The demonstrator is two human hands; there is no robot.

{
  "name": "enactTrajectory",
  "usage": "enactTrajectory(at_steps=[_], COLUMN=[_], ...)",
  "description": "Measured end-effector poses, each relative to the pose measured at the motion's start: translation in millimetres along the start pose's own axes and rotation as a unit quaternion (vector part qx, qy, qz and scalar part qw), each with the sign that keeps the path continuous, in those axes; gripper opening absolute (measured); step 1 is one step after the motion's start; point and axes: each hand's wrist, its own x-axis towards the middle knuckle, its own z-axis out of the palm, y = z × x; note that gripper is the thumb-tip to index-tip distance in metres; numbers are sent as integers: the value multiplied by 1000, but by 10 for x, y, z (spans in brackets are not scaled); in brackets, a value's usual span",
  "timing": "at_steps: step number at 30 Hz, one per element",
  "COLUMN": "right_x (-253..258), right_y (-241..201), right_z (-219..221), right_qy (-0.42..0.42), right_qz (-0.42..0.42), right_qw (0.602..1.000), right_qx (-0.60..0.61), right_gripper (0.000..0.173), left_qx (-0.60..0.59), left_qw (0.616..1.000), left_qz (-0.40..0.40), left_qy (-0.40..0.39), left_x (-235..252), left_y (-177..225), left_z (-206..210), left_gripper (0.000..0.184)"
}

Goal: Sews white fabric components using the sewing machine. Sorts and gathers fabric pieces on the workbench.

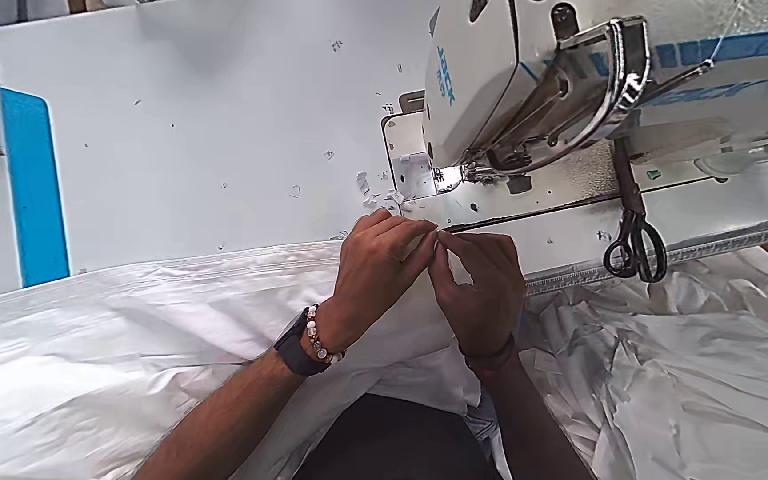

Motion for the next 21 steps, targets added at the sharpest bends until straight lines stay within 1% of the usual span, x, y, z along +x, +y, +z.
enactTrajectory(at_steps=[2,4,5,8,10,11,13,16,19,21], right_x=[15,83,132,267,308,311,281,199,83,56], right_y=[31,68,84,117,114,105,73,18,-28,-59], right_z=[-48,-107,-142,-230,-245,-240,-213,-120,15,53], right_qy=[-42,-88,-115,-180,-186,-178,-151,-107,-24,13], right_qz=[64,146,177,222,249,252,237,187,85,26], right_qw=[992,967,956,925,905,903,916,961,995,999], right_qx=[97,188,204,251,291,301,288,172,37,-27], right_gripper=[18,17,17,14,11,9,7,5,8,10], left_qx=[-47,-85,-96,-88,-70,-62,-51,-9,2,5], left_qw=[998,994,992,995,997,997,997,993,989,988], left_qz=[-43,-72,-73,-43,-24,-16,-20,-64,-97,-113], left_qy=[-8,-21,-22,-20,-30,-38,-61,-97,-108,-107], left_x=[30,58,61,73,80,86,92,93,93,97], left_y=[-12,-2,1,3,9,12,40,104,141,167], left_z=[6,-7,-10,-24,-54,-75,-138,-222,-248,-271], left_gripper=[15,16,16,17,18,19,20,21,21,20])
